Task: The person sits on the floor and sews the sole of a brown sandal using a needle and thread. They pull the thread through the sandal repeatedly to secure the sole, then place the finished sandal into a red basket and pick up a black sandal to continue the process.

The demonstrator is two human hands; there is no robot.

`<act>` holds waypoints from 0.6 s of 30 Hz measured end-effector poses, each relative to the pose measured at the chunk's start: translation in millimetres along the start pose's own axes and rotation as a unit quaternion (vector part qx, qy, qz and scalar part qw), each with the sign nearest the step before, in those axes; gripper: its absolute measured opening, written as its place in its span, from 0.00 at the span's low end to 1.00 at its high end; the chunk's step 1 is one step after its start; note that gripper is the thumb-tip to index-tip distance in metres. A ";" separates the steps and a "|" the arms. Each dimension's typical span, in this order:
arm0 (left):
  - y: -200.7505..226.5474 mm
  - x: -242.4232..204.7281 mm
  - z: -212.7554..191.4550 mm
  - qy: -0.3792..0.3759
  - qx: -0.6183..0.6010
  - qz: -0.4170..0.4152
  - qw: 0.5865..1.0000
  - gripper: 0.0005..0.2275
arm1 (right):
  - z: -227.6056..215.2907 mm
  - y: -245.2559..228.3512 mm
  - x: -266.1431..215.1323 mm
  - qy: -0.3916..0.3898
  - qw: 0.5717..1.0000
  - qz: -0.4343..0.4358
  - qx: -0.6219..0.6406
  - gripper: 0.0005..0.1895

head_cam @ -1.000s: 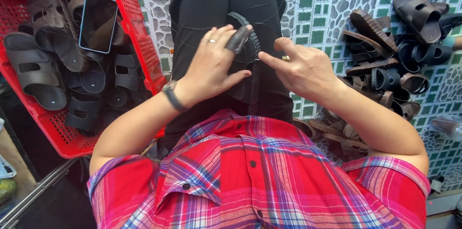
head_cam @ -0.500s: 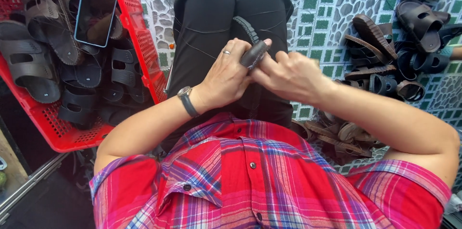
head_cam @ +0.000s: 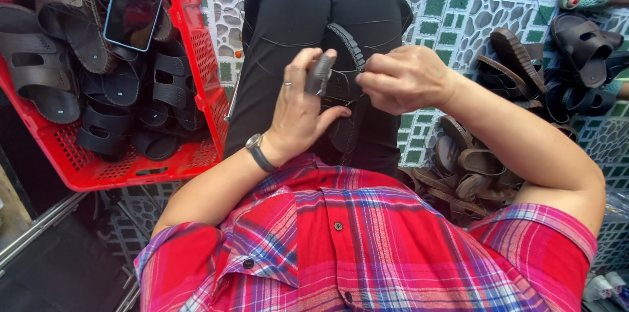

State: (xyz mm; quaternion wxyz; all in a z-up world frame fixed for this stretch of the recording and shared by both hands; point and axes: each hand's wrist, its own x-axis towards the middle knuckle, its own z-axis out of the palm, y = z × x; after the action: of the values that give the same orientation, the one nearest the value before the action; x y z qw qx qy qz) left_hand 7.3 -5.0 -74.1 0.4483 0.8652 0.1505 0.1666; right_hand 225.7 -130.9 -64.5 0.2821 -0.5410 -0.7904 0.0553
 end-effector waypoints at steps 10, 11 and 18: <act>51.4 -22.2 -26.7 -0.029 -0.239 -0.024 0.970 0.08 | -13.3 -13.7 6.2 0.030 0.999 -0.042 -0.012 0.19; 61.7 -19.7 -32.0 -0.054 -0.361 -0.081 0.928 0.07 | -11.2 -13.0 5.7 0.037 0.998 -0.041 -0.003 0.18; 13.8 -53.0 36.6 0.062 -0.398 -0.252 0.880 0.10 | -0.3 -14.6 1.9 0.077 0.997 -0.011 0.022 0.18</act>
State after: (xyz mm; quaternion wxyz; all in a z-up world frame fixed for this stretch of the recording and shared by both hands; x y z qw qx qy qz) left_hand -23.3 -60.9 -90.7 0.7714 0.5348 0.3119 0.1475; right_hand 213.3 -135.2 -57.7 0.3548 -0.5284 -0.7708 0.0281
